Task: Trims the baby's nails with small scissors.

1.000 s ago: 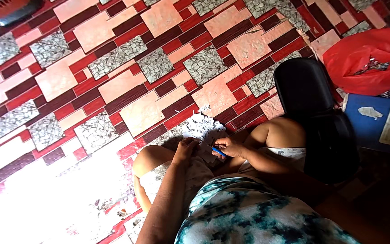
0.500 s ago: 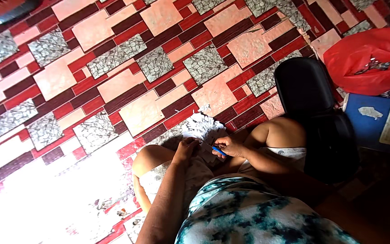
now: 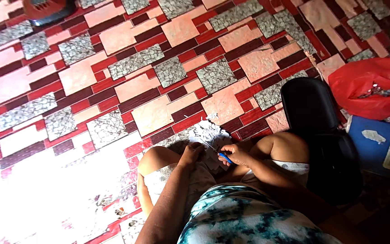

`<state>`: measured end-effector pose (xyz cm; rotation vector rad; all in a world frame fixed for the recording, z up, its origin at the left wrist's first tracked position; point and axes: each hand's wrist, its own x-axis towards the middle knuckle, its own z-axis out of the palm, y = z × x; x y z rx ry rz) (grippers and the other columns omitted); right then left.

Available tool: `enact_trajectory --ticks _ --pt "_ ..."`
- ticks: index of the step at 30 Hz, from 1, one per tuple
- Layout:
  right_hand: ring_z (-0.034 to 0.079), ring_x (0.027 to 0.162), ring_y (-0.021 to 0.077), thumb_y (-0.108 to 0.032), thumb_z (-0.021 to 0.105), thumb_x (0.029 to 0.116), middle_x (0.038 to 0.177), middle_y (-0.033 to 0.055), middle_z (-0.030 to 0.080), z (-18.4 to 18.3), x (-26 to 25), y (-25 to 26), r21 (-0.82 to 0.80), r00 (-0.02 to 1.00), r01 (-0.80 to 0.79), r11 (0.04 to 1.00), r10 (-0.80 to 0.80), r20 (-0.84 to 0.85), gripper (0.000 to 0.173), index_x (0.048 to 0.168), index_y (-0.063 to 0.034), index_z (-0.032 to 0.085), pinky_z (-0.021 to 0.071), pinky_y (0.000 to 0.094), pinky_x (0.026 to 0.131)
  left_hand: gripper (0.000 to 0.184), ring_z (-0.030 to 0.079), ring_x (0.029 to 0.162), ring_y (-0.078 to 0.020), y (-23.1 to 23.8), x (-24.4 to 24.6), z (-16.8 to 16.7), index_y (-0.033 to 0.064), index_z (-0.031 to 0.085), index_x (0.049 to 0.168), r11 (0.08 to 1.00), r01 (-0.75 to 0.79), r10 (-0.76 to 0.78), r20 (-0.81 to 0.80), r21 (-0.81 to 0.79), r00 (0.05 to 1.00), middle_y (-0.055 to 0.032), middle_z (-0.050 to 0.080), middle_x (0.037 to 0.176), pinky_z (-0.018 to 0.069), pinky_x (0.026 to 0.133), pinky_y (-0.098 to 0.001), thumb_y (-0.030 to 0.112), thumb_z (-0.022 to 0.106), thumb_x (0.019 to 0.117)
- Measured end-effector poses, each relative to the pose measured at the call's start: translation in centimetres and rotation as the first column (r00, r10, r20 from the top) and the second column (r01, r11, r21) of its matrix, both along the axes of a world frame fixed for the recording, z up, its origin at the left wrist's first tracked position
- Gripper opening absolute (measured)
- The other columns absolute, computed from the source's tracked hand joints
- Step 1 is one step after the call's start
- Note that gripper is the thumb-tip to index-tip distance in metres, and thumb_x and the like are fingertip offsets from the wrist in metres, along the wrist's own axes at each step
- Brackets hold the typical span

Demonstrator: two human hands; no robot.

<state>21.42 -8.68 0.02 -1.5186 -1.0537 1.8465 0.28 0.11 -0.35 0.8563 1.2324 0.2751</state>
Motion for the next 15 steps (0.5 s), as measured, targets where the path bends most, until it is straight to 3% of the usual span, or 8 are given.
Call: enact_trajectory --ticks 3,15 --pt "0.06 0.062 0.0026 -0.019 0.065 0.0998 0.077 -0.0023 0.066 -0.02 -0.05 -0.05 -0.009 0.999 -0.032 0.999 0.032 0.004 0.021 0.111 -0.0011 0.062 0.0479 0.0185 0.055 0.014 0.057 0.052 -0.0068 -0.01 -0.04 0.03 -0.0034 0.06 0.108 1.0 -0.001 0.001 -0.003 0.019 1.0 -0.0032 0.065 0.072 0.0476 0.049 -0.0195 0.008 0.051 0.1068" --pt "0.063 0.064 0.0043 -0.012 0.065 0.097 0.077 -0.0014 0.067 -0.1 -0.39 -0.07 0.041 0.999 -0.03 0.999 0.03 0.016 0.018 0.109 0.0012 0.062 0.0534 0.0204 0.06 0.015 0.058 0.056 -0.0062 -0.13 0.07 0.26 -0.0019 0.062 0.105 0.998 0.037 -0.037 0.005 0.041 0.999 -0.002 0.064 0.073 0.0494 0.053 -0.0204 0.011 0.054 0.1062"
